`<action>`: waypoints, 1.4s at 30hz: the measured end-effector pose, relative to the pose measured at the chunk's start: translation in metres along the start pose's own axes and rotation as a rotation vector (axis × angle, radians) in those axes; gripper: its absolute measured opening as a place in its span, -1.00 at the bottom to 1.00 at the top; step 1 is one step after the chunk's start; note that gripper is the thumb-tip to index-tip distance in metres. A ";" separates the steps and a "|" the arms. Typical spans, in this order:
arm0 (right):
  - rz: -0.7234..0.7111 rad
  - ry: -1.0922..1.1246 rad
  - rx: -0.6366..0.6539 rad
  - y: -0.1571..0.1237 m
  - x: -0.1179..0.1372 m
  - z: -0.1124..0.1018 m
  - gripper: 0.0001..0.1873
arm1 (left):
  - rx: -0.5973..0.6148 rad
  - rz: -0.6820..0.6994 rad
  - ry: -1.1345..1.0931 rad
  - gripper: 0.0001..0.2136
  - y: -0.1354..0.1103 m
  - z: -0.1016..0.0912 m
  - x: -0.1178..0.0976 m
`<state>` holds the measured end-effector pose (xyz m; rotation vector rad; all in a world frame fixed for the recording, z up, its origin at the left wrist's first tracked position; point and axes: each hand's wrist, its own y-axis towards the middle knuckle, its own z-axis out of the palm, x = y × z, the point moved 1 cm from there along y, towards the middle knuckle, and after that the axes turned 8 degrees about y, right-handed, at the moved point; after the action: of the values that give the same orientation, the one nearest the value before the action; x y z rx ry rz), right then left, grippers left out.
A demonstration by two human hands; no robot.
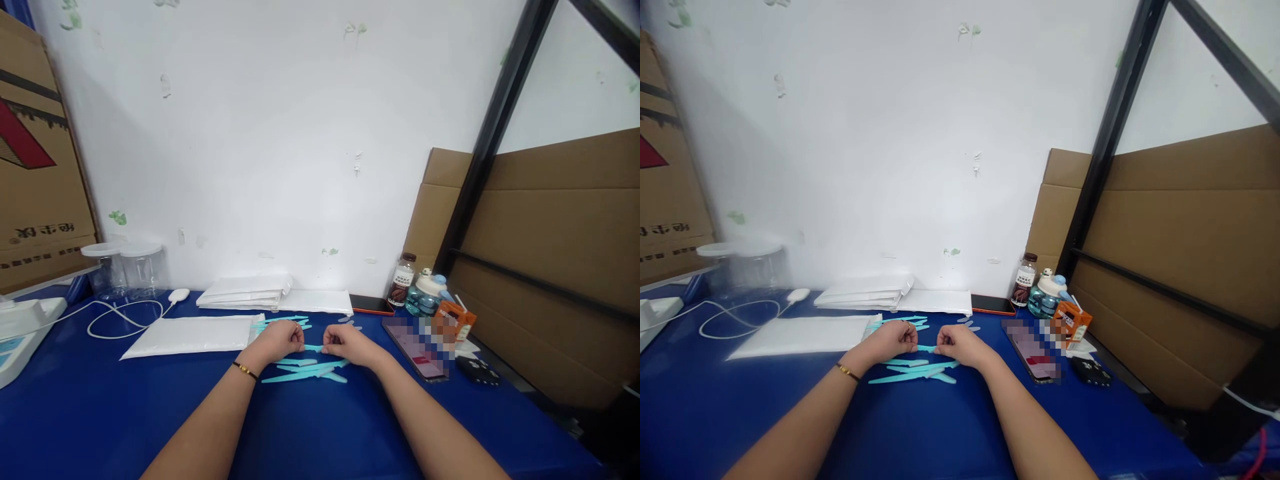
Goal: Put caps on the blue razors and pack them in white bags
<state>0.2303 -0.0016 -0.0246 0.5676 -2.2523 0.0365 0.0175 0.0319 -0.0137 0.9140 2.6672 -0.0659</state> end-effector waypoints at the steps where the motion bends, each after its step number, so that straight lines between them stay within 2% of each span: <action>1: 0.015 0.025 -0.031 0.000 -0.003 -0.004 -0.83 | -0.046 -0.009 0.040 -0.90 0.000 -0.004 0.002; 6: 0.105 -0.011 -0.338 -0.004 -0.027 -0.036 -0.82 | -0.299 -0.190 0.218 -0.90 -0.001 -0.021 0.021; 8: 0.123 -0.066 -0.390 -0.008 -0.032 -0.044 -0.86 | -0.337 -0.252 0.249 -0.89 -0.001 -0.023 0.027; 10: 0.085 -0.116 -0.391 -0.010 -0.030 -0.047 -0.88 | -0.343 -0.258 0.232 -0.82 -0.003 -0.023 0.028; 12: 0.024 -0.115 -0.326 -0.012 -0.022 -0.044 -0.87 | -0.268 -0.195 0.146 -0.76 -0.005 -0.022 0.024; 15: -0.008 -0.054 -0.178 -0.011 -0.008 -0.034 -0.84 | 0.013 -0.048 -0.021 -0.71 -0.011 -0.017 0.016; 17: -0.006 -0.041 -0.126 -0.010 -0.001 -0.026 -0.83 | 0.179 -0.002 -0.086 -0.74 -0.013 -0.014 0.013; 19: -0.011 -0.030 -0.090 -0.008 0.003 -0.017 -0.82 | 0.224 -0.005 -0.110 -0.80 -0.012 -0.010 0.012; 23: -0.011 0.078 -0.019 -0.003 0.010 0.000 -0.75 | 0.099 -0.015 -0.143 -0.81 -0.005 -0.005 0.007; 27: -0.018 0.137 -0.022 0.001 0.013 0.009 -0.75 | -0.022 0.019 -0.138 -0.80 -0.001 -0.008 -0.005; 31: 0.001 0.114 -0.102 0.002 0.002 -0.005 -0.76 | -0.144 -0.029 0.065 -0.86 -0.002 -0.016 -0.005; 36: 0.130 -0.065 -0.274 -0.003 -0.027 -0.035 -0.73 | -0.250 -0.215 0.237 -0.89 0.000 -0.019 0.018; 39: 0.104 -0.150 -0.347 -0.008 -0.028 -0.041 -0.80 | -0.288 -0.240 0.245 -0.76 0.001 -0.017 0.022; 40: 0.072 -0.151 -0.333 -0.009 -0.025 -0.041 -0.81 | -0.291 -0.228 0.211 -0.73 0.000 -0.017 0.020; 42: 0.015 -0.119 -0.194 -0.013 -0.015 -0.039 -0.82 | -0.259 -0.163 0.101 -0.72 -0.001 -0.015 0.014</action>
<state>0.2721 0.0005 -0.0109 0.4594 -2.3422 -0.2111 0.0022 0.0412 -0.0035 0.6335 2.7529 0.2889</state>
